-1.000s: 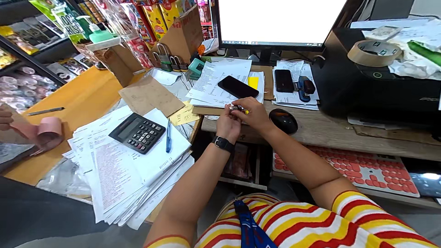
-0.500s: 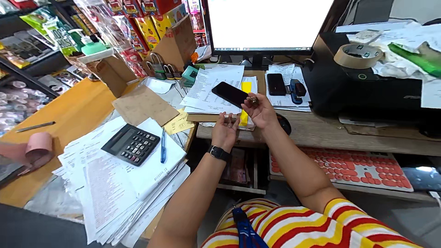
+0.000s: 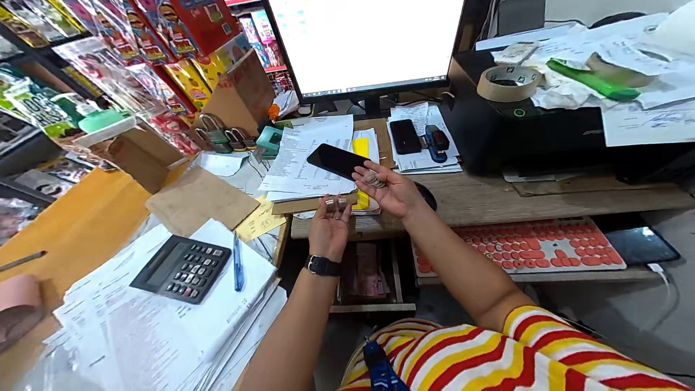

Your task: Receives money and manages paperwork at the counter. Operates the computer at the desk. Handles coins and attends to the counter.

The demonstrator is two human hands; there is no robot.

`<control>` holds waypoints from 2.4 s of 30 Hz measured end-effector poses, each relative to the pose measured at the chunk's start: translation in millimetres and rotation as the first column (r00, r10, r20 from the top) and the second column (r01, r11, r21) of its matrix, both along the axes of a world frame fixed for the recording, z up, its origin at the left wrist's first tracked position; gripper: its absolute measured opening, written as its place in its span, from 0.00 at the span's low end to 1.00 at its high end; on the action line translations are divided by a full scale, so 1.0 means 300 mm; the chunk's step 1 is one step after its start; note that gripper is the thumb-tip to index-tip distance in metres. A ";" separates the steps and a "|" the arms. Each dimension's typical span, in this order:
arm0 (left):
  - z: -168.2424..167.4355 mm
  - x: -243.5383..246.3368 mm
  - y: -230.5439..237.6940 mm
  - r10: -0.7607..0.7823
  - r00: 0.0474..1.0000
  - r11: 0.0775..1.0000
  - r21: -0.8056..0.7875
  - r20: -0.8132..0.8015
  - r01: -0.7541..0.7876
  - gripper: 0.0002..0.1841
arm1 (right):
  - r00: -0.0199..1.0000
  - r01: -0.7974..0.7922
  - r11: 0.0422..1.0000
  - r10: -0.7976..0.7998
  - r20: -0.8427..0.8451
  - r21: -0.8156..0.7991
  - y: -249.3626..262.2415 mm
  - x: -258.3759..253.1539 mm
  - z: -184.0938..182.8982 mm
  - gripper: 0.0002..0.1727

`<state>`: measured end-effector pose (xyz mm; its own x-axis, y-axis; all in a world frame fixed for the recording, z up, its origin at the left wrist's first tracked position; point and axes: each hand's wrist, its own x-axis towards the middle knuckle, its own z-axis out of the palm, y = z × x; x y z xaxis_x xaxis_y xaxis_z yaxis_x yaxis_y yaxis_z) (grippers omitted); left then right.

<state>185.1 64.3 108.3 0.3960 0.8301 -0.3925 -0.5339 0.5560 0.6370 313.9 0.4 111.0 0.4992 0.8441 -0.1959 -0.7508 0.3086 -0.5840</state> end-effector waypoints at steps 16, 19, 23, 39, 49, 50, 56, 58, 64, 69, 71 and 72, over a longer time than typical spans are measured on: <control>-0.028 -0.015 0.008 0.010 1.000 0.999 0.052 0.012 -0.011 0.12 | 0.967 -0.202 0.979 0.193 0.167 0.033 -0.115 0.048 -0.046 0.29; -0.031 -0.018 0.009 0.007 1.000 0.999 0.044 0.016 -0.008 0.12 | 0.967 -0.195 0.981 0.190 0.170 0.015 -0.120 0.042 -0.046 0.31; -0.031 -0.020 0.010 0.015 1.000 0.999 0.040 0.017 -0.016 0.12 | 0.970 -0.193 0.981 0.188 0.152 0.015 -0.119 0.037 -0.047 0.30; -0.031 -0.024 0.004 0.014 1.000 1.000 0.020 0.016 -0.015 0.12 | 0.989 -0.140 0.990 0.139 0.056 0.019 -0.107 0.032 -0.064 0.21; -0.050 -0.020 -0.004 -0.007 1.000 1.000 0.025 0.011 0.007 0.12 | 0.983 -0.148 0.989 0.147 0.108 0.002 -0.114 0.035 -0.077 0.25; -0.051 -0.018 -0.005 -0.007 1.000 1.000 0.019 0.016 0.006 0.12 | 0.984 -0.141 0.990 0.141 0.111 -0.006 -0.115 0.035 -0.077 0.25; -0.056 -0.022 -0.005 -0.007 1.000 1.000 -0.008 0.025 0.007 0.11 | 0.987 -0.129 0.989 0.135 0.085 -0.071 -0.098 0.019 -0.093 0.14; -0.057 -0.023 -0.007 -0.015 0.999 1.000 -0.004 0.029 0.015 0.11 | 0.970 -0.160 0.982 0.175 0.170 -0.099 -0.079 0.008 -0.107 0.11; -0.055 -0.026 -0.013 -0.065 0.998 0.996 0.054 0.025 0.064 0.10 | 0.254 0.011 0.983 0.174 0.951 -0.183 -0.018 -0.035 -0.079 0.09; -0.048 -0.031 -0.020 -0.074 0.997 0.994 0.083 0.020 0.072 0.11 | -0.142 0.065 0.982 0.187 0.972 -0.180 0.006 -0.060 -0.052 0.13; -0.052 -0.031 -0.017 -0.078 0.997 0.993 0.090 0.007 0.077 0.12 | -0.224 0.043 0.987 0.162 0.961 -0.156 0.014 -0.053 -0.054 0.13; -0.056 -0.031 -0.016 -0.084 0.996 0.992 0.095 -0.002 0.084 0.12 | -0.264 0.021 0.989 0.147 0.953 -0.146 0.018 -0.046 -0.056 0.13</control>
